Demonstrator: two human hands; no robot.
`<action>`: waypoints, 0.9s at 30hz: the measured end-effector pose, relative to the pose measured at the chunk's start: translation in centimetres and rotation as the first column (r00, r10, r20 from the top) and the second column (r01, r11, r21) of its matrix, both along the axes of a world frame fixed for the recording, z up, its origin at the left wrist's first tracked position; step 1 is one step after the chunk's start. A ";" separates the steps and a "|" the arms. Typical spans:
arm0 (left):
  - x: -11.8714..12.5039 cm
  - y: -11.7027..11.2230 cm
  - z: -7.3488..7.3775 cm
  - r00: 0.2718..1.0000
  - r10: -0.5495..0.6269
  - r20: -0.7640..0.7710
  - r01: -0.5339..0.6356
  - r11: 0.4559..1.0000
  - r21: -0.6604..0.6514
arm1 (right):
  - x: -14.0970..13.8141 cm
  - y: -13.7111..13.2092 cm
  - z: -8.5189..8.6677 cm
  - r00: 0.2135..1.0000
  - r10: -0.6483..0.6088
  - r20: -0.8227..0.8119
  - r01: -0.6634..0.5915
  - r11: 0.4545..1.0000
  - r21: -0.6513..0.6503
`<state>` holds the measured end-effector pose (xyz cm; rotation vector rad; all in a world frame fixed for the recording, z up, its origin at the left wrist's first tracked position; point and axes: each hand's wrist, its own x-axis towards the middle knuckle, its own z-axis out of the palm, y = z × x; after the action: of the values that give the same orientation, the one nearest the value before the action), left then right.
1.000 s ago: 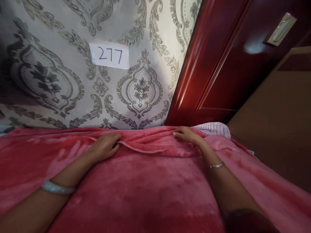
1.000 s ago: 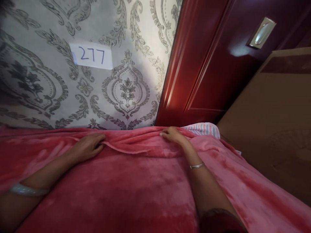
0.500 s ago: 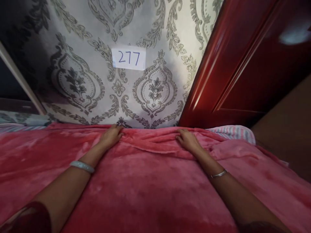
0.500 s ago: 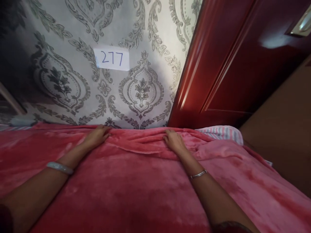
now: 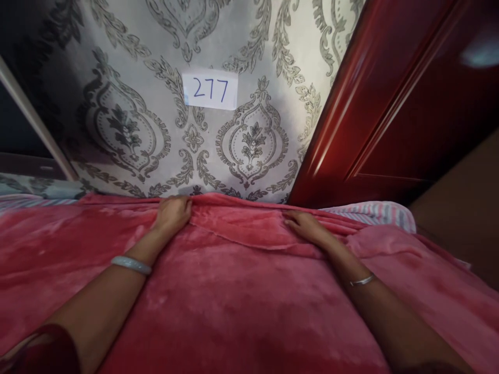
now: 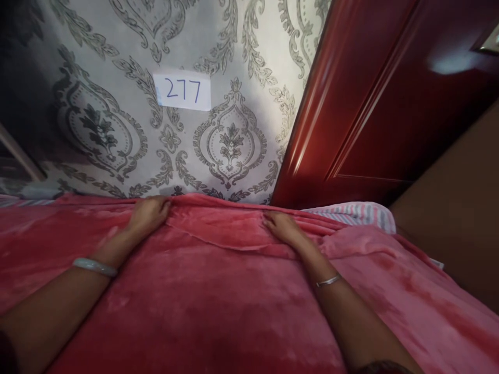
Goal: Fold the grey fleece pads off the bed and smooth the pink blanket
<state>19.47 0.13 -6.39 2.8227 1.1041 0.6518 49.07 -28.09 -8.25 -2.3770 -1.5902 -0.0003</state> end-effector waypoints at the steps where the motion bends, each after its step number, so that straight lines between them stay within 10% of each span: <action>1: -0.2 -0.1 0.2 0.997 -0.080 -0.005 0.080 0.997 -0.016 | -0.3 -0.5 1.1 0.998 0.041 -0.043 -0.043 0.997 -0.057; 7: -1.8 0.0 1.1 0.843 -0.535 -0.052 0.487 0.802 -0.346 | -5.2 -2.6 6.5 0.886 0.263 -0.381 -0.345 0.924 -0.164; 13: -1.3 0.3 0.4 0.874 -0.463 -0.148 0.445 0.885 -0.139 | -8.9 -1.8 4.6 0.972 0.231 -0.038 -0.233 0.938 -0.258; 22: -0.7 -0.1 -0.3 0.977 -0.168 -0.128 0.166 0.986 -0.025 | -2.4 0.3 0.9 0.983 -0.134 0.129 0.106 0.972 0.209; 27: -0.3 -0.5 0.0 0.968 -0.087 -0.234 0.088 0.996 -0.006 | -0.2 -0.3 0.3 0.986 -0.160 0.044 0.157 0.985 0.068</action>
<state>19.21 -0.35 -6.35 2.9907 0.9990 0.3210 48.86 -28.43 -7.99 -2.4640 -1.3948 -0.1408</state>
